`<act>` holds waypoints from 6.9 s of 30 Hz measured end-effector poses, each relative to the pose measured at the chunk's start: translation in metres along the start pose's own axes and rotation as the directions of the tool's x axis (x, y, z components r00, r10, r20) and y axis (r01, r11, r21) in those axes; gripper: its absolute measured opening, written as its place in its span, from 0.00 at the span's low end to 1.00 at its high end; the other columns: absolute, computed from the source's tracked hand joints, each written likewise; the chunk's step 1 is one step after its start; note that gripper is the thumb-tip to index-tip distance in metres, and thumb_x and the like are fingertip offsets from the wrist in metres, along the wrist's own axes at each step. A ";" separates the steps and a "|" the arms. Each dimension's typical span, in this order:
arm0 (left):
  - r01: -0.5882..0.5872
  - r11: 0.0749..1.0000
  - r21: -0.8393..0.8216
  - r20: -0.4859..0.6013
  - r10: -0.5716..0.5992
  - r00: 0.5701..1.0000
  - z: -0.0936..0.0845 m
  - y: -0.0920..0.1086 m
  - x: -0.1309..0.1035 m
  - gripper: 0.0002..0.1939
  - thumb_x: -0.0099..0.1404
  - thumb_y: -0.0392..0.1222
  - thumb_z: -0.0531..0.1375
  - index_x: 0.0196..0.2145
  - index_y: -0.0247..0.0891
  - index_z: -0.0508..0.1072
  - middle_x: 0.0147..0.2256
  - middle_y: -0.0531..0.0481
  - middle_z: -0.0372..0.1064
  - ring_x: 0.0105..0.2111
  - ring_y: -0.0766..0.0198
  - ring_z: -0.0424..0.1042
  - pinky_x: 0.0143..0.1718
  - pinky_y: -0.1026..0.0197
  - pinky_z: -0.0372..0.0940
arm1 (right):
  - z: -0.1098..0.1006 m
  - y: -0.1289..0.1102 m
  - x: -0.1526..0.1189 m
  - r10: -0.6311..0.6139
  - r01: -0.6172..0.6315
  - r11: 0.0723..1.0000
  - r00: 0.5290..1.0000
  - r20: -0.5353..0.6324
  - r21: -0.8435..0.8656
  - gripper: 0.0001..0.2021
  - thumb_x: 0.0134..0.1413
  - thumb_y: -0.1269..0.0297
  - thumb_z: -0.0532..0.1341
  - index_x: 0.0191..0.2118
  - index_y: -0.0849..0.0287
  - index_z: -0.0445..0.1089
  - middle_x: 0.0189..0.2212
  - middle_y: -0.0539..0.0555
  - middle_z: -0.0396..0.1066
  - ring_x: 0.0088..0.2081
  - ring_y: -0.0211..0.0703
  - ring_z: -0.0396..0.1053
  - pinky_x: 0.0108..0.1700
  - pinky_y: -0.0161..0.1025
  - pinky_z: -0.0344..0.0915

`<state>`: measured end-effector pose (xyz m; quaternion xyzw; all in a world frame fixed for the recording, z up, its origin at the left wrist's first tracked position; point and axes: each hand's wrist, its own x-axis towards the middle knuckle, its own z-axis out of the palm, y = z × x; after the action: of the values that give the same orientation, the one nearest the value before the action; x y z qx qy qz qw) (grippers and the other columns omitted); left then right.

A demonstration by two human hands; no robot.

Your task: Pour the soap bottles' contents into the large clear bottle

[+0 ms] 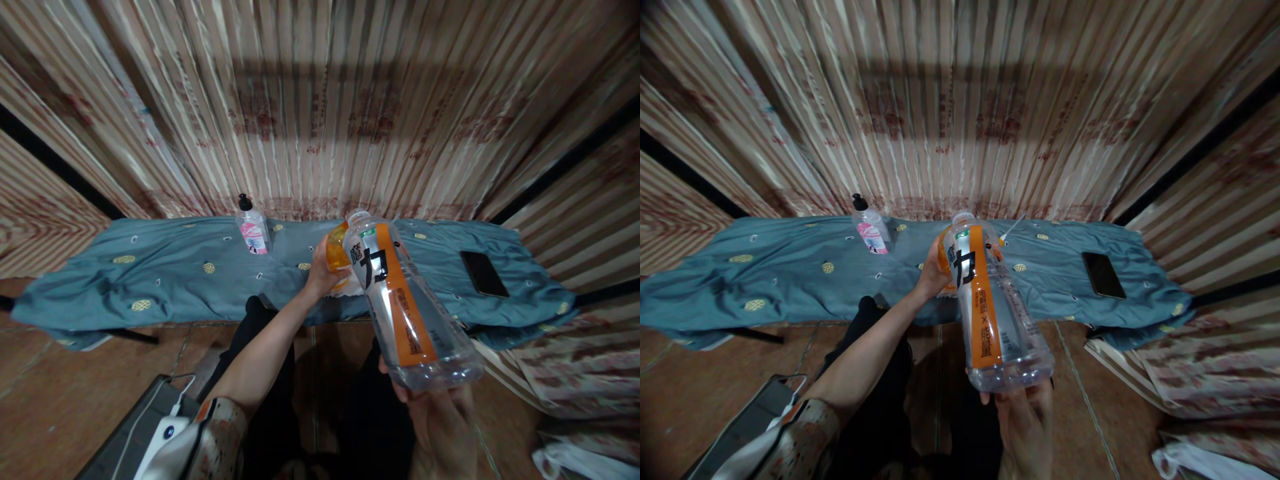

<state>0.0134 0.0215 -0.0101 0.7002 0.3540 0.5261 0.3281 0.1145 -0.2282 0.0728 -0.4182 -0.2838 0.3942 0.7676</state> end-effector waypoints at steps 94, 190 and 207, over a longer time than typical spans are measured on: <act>0.126 0.991 -0.034 -0.011 -0.126 0.992 -0.008 0.018 -0.002 0.26 0.59 0.46 0.70 0.54 0.41 0.72 0.51 0.42 0.74 0.53 0.50 0.72 0.60 0.44 0.66 | 0.001 0.005 -0.004 0.001 -0.001 1.000 1.000 -0.010 0.002 0.13 0.52 0.53 0.75 0.33 0.55 0.75 0.29 0.54 0.80 0.25 0.44 0.77 0.19 0.31 0.68; 0.145 0.988 -0.059 -0.025 -0.147 0.989 -0.006 0.015 -0.002 0.27 0.58 0.48 0.70 0.53 0.40 0.71 0.45 0.45 0.75 0.44 0.53 0.74 0.55 0.46 0.68 | 0.001 0.004 -0.007 -0.005 0.005 0.999 1.000 -0.006 -0.050 0.12 0.56 0.53 0.73 0.33 0.54 0.74 0.28 0.53 0.79 0.23 0.43 0.74 0.18 0.33 0.66; 0.142 0.988 -0.059 -0.012 -0.143 0.990 -0.006 0.015 -0.002 0.28 0.59 0.47 0.69 0.55 0.42 0.70 0.46 0.45 0.76 0.48 0.52 0.74 0.57 0.46 0.67 | 0.002 0.002 -0.006 0.003 -0.003 0.999 1.000 0.012 -0.035 0.11 0.55 0.55 0.73 0.33 0.54 0.76 0.27 0.53 0.79 0.24 0.44 0.76 0.18 0.33 0.68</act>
<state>0.0098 0.0124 0.0026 0.6590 0.3905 0.5170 0.3819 0.1088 -0.2319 0.0710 -0.4294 -0.2946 0.3928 0.7580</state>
